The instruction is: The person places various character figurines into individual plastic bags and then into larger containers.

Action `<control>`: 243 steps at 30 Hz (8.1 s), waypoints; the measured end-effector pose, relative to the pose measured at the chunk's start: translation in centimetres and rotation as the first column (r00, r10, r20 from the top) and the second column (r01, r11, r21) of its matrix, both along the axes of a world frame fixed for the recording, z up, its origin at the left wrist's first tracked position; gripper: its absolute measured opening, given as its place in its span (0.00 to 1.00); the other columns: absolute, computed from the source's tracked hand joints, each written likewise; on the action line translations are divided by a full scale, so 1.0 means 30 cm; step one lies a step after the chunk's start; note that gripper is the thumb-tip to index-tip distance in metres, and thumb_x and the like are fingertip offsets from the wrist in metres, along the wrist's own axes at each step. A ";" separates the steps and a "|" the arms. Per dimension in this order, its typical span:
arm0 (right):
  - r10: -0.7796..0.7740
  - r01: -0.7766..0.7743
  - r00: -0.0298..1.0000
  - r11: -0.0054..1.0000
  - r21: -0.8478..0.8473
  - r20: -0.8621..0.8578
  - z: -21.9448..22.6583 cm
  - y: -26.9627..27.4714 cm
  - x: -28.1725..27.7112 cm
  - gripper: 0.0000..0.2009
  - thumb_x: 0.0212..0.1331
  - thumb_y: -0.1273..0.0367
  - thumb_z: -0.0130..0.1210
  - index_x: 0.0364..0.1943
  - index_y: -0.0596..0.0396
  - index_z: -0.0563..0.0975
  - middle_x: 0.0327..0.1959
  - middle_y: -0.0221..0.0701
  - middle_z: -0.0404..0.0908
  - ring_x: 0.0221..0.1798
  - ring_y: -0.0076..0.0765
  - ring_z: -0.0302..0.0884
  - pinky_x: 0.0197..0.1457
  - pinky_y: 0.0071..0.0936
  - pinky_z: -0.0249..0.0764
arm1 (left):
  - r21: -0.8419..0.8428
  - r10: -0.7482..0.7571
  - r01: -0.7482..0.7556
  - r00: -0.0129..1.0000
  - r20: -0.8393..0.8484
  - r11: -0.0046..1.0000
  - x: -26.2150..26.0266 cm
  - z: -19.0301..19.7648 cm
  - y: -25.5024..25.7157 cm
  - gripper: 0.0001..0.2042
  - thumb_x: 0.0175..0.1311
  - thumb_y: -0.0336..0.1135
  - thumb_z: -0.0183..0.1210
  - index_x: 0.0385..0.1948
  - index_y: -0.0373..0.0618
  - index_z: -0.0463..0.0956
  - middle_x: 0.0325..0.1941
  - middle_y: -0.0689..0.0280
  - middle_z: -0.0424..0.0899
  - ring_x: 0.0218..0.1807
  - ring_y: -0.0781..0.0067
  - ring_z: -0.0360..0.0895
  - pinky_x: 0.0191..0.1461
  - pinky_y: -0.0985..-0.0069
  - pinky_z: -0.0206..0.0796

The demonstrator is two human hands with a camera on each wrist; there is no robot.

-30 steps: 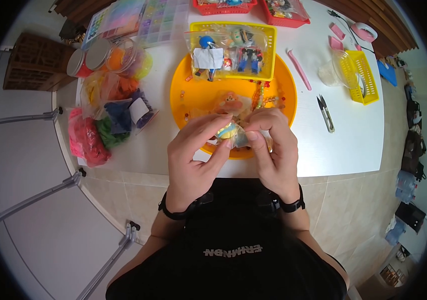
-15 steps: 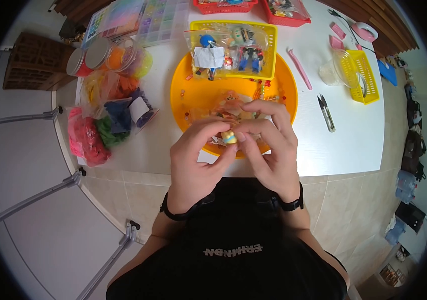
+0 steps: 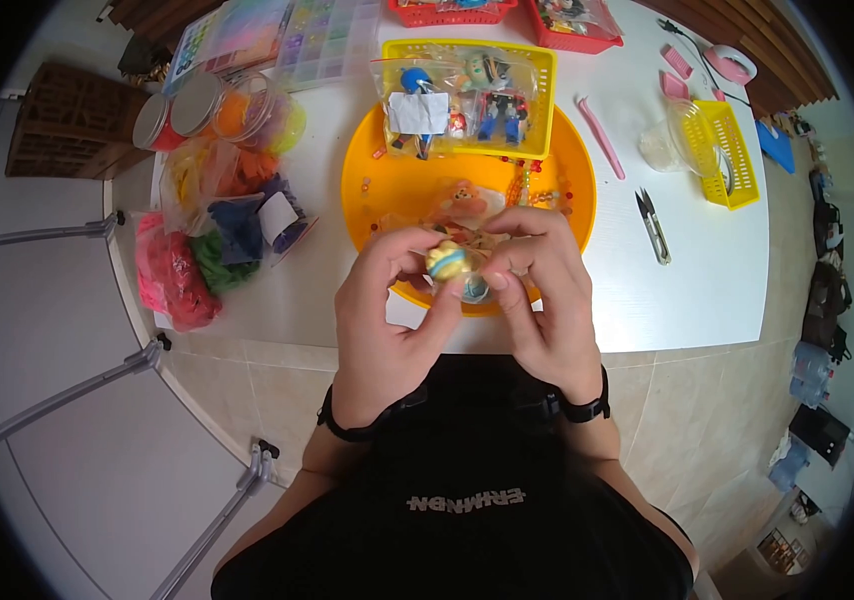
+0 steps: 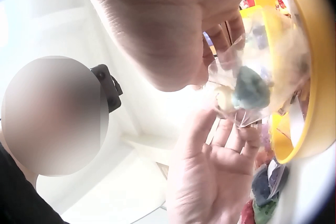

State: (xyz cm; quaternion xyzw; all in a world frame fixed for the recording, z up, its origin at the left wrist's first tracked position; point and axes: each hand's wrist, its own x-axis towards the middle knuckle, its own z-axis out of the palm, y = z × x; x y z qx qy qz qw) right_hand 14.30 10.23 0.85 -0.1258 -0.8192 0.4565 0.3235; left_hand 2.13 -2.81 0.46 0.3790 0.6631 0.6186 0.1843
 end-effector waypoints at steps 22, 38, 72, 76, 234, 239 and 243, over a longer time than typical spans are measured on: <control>-0.097 0.154 0.966 0.960 -0.235 0.239 -0.021 0.016 0.038 0.12 0.61 0.80 0.61 0.49 0.59 0.79 0.40 0.37 0.84 0.39 0.36 0.84 0.47 0.27 0.79 | 0.077 0.225 -0.268 0.907 0.356 0.960 -0.099 0.009 -0.024 0.15 0.77 0.26 0.51 0.61 0.34 0.73 0.60 0.51 0.80 0.64 0.63 0.77 0.68 0.66 0.70; 0.154 -0.160 0.978 0.986 0.036 0.139 0.044 0.029 0.016 0.41 0.46 0.57 0.76 0.67 0.55 0.72 0.67 0.38 0.73 0.69 0.51 0.66 0.72 0.45 0.58 | 0.149 -0.185 0.124 0.826 0.533 0.981 -0.040 0.021 -0.007 0.16 0.70 0.26 0.64 0.56 0.31 0.76 0.53 0.59 0.84 0.54 0.76 0.81 0.58 0.78 0.74; 0.198 -0.185 0.979 0.961 -0.207 0.043 -0.016 0.079 0.054 0.36 0.51 0.64 0.74 0.65 0.60 0.74 0.58 0.43 0.78 0.61 0.51 0.74 0.67 0.40 0.68 | 0.063 -0.450 0.468 0.793 0.410 0.882 -0.063 0.010 -0.030 0.36 0.67 0.24 0.63 0.77 0.38 0.56 0.60 0.58 0.84 0.59 0.74 0.78 0.68 0.71 0.64; 0.164 -0.163 0.986 0.957 -0.240 -0.017 -0.029 0.074 0.052 0.28 0.57 0.66 0.69 0.62 0.60 0.75 0.55 0.42 0.80 0.57 0.49 0.77 0.64 0.37 0.71 | -0.026 -0.406 0.427 0.876 0.261 0.904 -0.061 0.008 -0.028 0.34 0.64 0.21 0.63 0.74 0.40 0.63 0.61 0.56 0.83 0.56 0.69 0.79 0.65 0.71 0.67; 0.116 -0.098 0.993 0.738 -0.668 -0.017 0.030 0.038 0.025 0.18 0.68 0.83 0.43 0.58 0.62 0.78 0.41 0.30 0.77 0.43 0.23 0.76 0.52 0.21 0.73 | 0.156 -0.493 0.499 0.668 0.557 0.852 -0.013 -0.016 -0.028 0.17 0.75 0.27 0.57 0.61 0.33 0.68 0.57 0.57 0.81 0.59 0.66 0.84 0.62 0.72 0.76; 0.107 -0.095 0.994 0.802 -0.589 -0.014 0.024 0.040 0.017 0.20 0.66 0.84 0.43 0.57 0.62 0.80 0.39 0.31 0.76 0.41 0.25 0.75 0.49 0.22 0.72 | 0.160 -0.489 0.504 0.636 0.597 0.849 0.007 -0.011 -0.023 0.17 0.74 0.25 0.58 0.61 0.34 0.68 0.55 0.59 0.83 0.58 0.68 0.83 0.60 0.74 0.76; 0.096 -0.078 0.995 0.808 -0.584 0.000 0.021 0.042 0.017 0.19 0.66 0.82 0.44 0.57 0.62 0.80 0.38 0.31 0.76 0.41 0.26 0.75 0.49 0.23 0.72 | 0.133 -0.498 0.528 0.647 0.578 0.839 -0.015 -0.009 -0.027 0.17 0.74 0.25 0.57 0.61 0.34 0.69 0.54 0.59 0.83 0.56 0.70 0.84 0.59 0.75 0.76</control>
